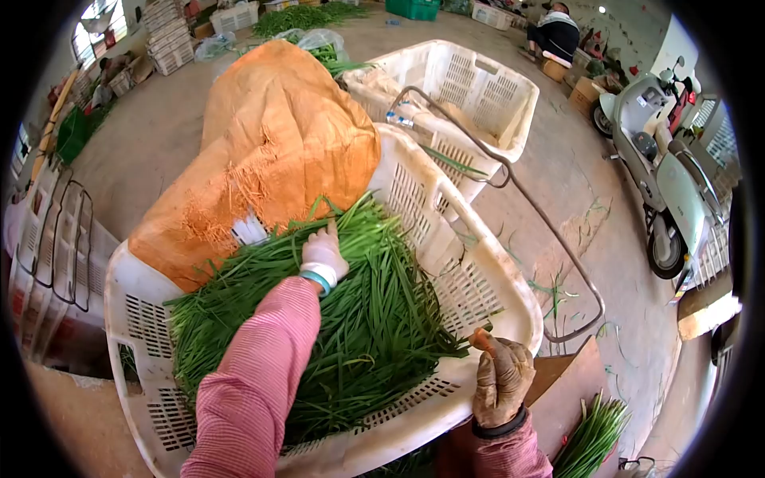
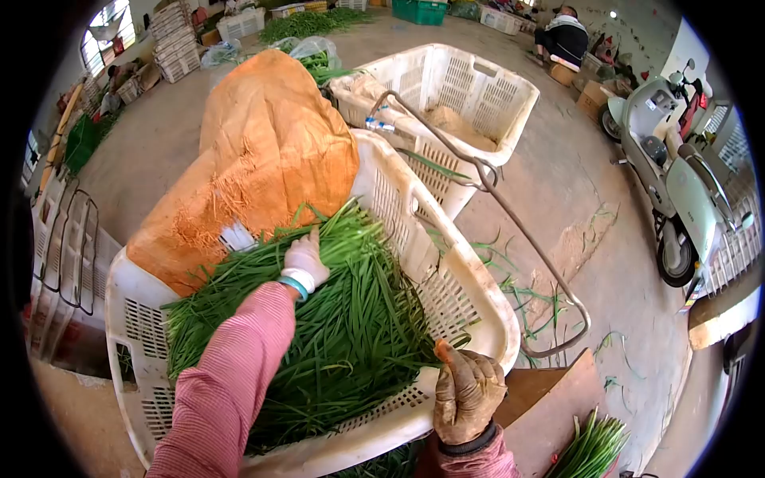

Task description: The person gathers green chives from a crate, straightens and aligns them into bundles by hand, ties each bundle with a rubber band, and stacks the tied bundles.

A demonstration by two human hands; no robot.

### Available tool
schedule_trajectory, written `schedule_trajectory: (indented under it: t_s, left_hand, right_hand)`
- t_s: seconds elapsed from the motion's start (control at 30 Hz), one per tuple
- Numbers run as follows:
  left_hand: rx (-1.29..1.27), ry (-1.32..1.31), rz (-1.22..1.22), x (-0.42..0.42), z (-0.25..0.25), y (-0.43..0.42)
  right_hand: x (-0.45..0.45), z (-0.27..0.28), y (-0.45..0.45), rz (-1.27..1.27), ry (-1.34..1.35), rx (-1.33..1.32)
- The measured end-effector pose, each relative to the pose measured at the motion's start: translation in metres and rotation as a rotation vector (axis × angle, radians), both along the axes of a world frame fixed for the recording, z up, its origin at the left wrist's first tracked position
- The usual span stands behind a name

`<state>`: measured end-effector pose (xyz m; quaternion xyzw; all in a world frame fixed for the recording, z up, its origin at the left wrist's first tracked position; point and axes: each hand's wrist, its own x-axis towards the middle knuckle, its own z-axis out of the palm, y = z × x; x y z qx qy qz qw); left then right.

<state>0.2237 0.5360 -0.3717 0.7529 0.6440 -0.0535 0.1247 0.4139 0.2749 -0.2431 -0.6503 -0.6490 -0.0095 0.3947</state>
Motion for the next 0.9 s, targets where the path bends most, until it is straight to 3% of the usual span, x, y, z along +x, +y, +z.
schedule_trajectory:
  t_s: [0.17,0.23,0.3,0.37,0.4,0.43,0.5,0.57,0.63,0.67,0.7,0.8,0.9]
  left_hand:
    - [-0.066,-0.803,0.167,-0.069,-0.002,0.019]
    - [0.026,-1.013,0.232,-0.085,-0.007,0.009]
    - [0.112,-1.076,0.201,-0.094,-0.021,0.006]
    - [0.123,-1.117,0.167,-0.089,0.006,-0.014]
    - [-0.075,-1.578,0.333,-0.088,0.008,-0.018]
    - [0.108,-1.414,0.229,-0.085,0.018,-0.030]
    - [0.437,-1.130,0.136,-0.079,0.019,-0.047]
    - [0.643,-0.903,-0.086,-0.079,0.018,-0.068]
    - [0.631,-0.886,-0.033,-0.076,0.016,-0.088]
    - [0.564,-0.874,-0.014,-0.079,0.016,-0.095]
    - [0.546,-0.863,-0.046,-0.082,0.018,-0.099]
    - [0.511,-0.779,-0.122,-0.085,0.028,-0.108]
    - [0.149,-0.566,-0.326,-0.107,0.063,-0.112]
  right_hand:
    - [0.001,0.009,0.007,0.045,-0.143,-0.121]
    - [-0.004,0.014,0.023,0.014,-0.007,-0.424]
    - [-0.013,0.011,0.058,0.237,0.108,-0.575]
    - [-0.038,0.003,0.103,0.339,0.342,-0.782]
    - [-0.053,0.003,0.125,0.327,0.460,-0.917]
    - [-0.067,0.008,0.144,0.264,0.476,-1.090]
    - [-0.091,-0.018,0.171,0.235,0.572,-0.925]
    - [-0.108,-0.053,0.202,0.376,1.200,-0.591]
    - [-0.130,-0.013,0.185,0.287,1.489,-0.514]
    - [-0.123,-0.043,0.195,0.435,1.526,-0.480]
    - [-0.120,-0.022,0.186,0.336,1.518,-0.602]
    - [-0.093,-0.022,0.184,0.357,1.447,-0.785]
    - [-0.071,-0.060,0.196,0.161,1.308,-0.886]
